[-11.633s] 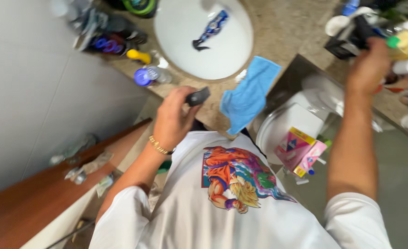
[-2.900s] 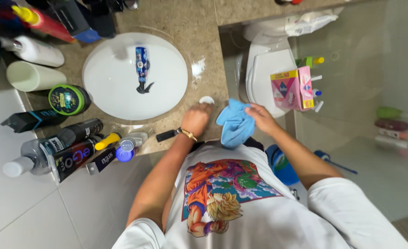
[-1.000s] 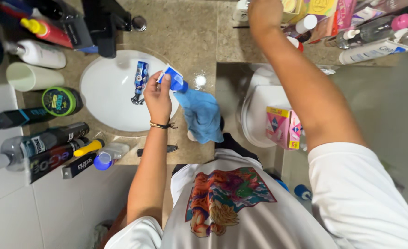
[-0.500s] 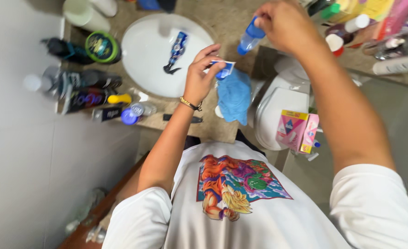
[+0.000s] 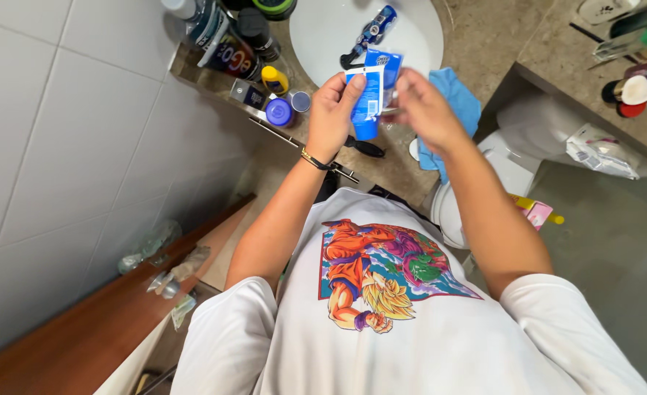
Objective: The person cleans a bathroom countertop and sink using a blue cloth and soapy water. They wipe the sink basin and surrounding counter, rinse the cloth under the faucet, and repeatedly wipe the surfaces. The person also moves various toiletries and bottles around the counter to clean underneath them.
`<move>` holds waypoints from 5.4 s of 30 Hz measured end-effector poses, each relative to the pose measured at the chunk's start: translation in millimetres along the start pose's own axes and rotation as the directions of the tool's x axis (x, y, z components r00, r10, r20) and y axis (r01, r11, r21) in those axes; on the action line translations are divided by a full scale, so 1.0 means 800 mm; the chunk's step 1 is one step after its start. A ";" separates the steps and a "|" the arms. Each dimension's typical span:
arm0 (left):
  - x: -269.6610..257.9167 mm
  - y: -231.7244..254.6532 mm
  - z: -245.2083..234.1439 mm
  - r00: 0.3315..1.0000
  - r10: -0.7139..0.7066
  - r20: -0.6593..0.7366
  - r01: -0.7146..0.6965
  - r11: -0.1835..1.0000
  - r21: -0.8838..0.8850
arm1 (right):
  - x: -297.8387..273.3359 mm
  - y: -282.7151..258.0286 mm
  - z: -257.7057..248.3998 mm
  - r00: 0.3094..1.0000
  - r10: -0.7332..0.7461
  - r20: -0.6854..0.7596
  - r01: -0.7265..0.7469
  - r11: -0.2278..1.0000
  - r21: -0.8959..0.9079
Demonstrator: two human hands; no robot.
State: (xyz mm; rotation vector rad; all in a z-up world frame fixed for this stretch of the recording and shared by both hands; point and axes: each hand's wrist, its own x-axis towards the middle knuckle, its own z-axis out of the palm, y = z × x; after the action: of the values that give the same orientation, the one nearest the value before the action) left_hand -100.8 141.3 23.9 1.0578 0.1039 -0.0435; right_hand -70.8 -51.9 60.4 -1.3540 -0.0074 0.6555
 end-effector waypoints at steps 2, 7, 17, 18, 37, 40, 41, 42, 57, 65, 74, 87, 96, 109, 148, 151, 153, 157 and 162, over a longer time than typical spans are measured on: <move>-0.006 0.006 0.002 1.000 0.005 0.000 -0.005 0.995 -0.098 | -0.013 0.018 0.019 1.000 -0.002 -0.001 0.002 0.999 -0.045; -0.017 0.029 0.014 0.990 -0.141 0.025 0.142 0.960 -0.241 | -0.034 -0.001 0.043 0.998 0.016 -0.053 -0.012 0.997 0.070; -0.002 0.035 0.026 0.972 -0.146 0.182 0.193 0.943 -0.272 | -0.058 0.004 0.013 0.988 -0.091 -0.121 0.108 0.985 0.134; -0.006 0.039 0.025 0.983 -0.059 0.171 0.088 0.982 -0.168 | -0.057 0.016 0.007 0.984 -0.129 -0.125 0.144 0.982 0.119; -0.012 0.028 -0.340 0.652 0.624 -0.431 -0.086 0.625 0.776 | 0.013 0.008 0.131 0.993 -0.118 -0.002 0.110 0.926 -0.361; 0.014 0.010 -0.352 0.643 0.646 -0.411 -0.021 0.551 0.834 | 0.011 -0.001 0.139 0.991 -0.131 -0.007 0.117 0.910 -0.398; 0.020 0.009 -0.352 0.641 0.648 -0.411 0.005 0.532 0.846 | 0.011 -0.003 0.139 0.991 -0.133 -0.011 0.118 0.911 -0.396; 0.025 0.010 -0.352 0.650 0.642 -0.408 0.013 0.527 0.850 | 0.011 -0.006 0.140 0.990 -0.137 -0.016 0.120 0.912 -0.393; -0.040 0.102 -0.300 0.772 0.599 -0.213 -0.162 0.509 0.845 | 0.033 -0.064 0.210 0.923 -0.342 0.176 0.353 0.569 -0.743; -0.110 0.192 -0.219 0.891 0.449 -0.064 -0.243 0.592 0.768 | 0.085 -0.054 0.296 0.785 -0.395 0.478 0.618 0.451 -0.644; -0.051 0.039 -0.333 0.732 0.484 -0.480 -0.052 0.741 0.669 | 0.052 -0.072 0.255 0.886 -0.335 0.322 0.465 0.627 -0.626; 0.009 -0.052 -0.352 0.787 0.480 -0.387 0.049 0.576 0.816 | -0.043 -0.037 0.108 0.961 -0.277 -0.018 0.179 0.666 -0.725; -0.085 0.035 -0.338 0.716 0.484 -0.504 0.178 0.571 0.801 | -0.098 -0.009 0.030 0.931 -0.270 -0.245 0.038 0.741 -0.671; -0.021 -0.023 0.141 0.871 0.250 0.422 -0.482 0.593 0.644 | -0.199 0.094 -0.334 0.461 -0.435 -0.774 -0.057 0.856 -0.515; 0.211 -0.241 0.269 0.943 -0.255 0.214 0.210 0.955 0.209 | -0.040 0.022 -0.435 0.722 -0.393 -0.569 0.022 0.836 -0.549; 0.218 -0.234 0.241 0.952 -0.227 0.205 0.191 0.965 0.181 | -0.026 -0.002 -0.464 0.564 -0.768 -0.303 -0.073 0.319 -0.945; 0.225 -0.229 0.230 0.954 -0.206 0.217 0.166 0.968 0.189 | -0.010 -0.008 -0.474 0.604 -0.720 -0.342 -0.140 0.327 -0.935; 0.219 -0.218 0.216 0.958 -0.206 0.198 0.160 0.961 0.224 | 0.013 -0.007 -0.494 0.610 -0.704 -0.365 -0.210 0.300 -0.931; 0.194 -0.202 0.199 0.967 -0.186 0.172 0.127 0.944 0.305 | 0.027 -0.005 -0.496 0.592 -0.681 -0.431 -0.249 0.355 -0.901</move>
State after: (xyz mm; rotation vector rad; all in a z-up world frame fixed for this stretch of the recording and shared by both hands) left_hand 49.6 -74.2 -55.1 1.3331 -0.0004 -0.3180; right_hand 95.7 -398.2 -40.2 -2.6441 0.1399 -0.4551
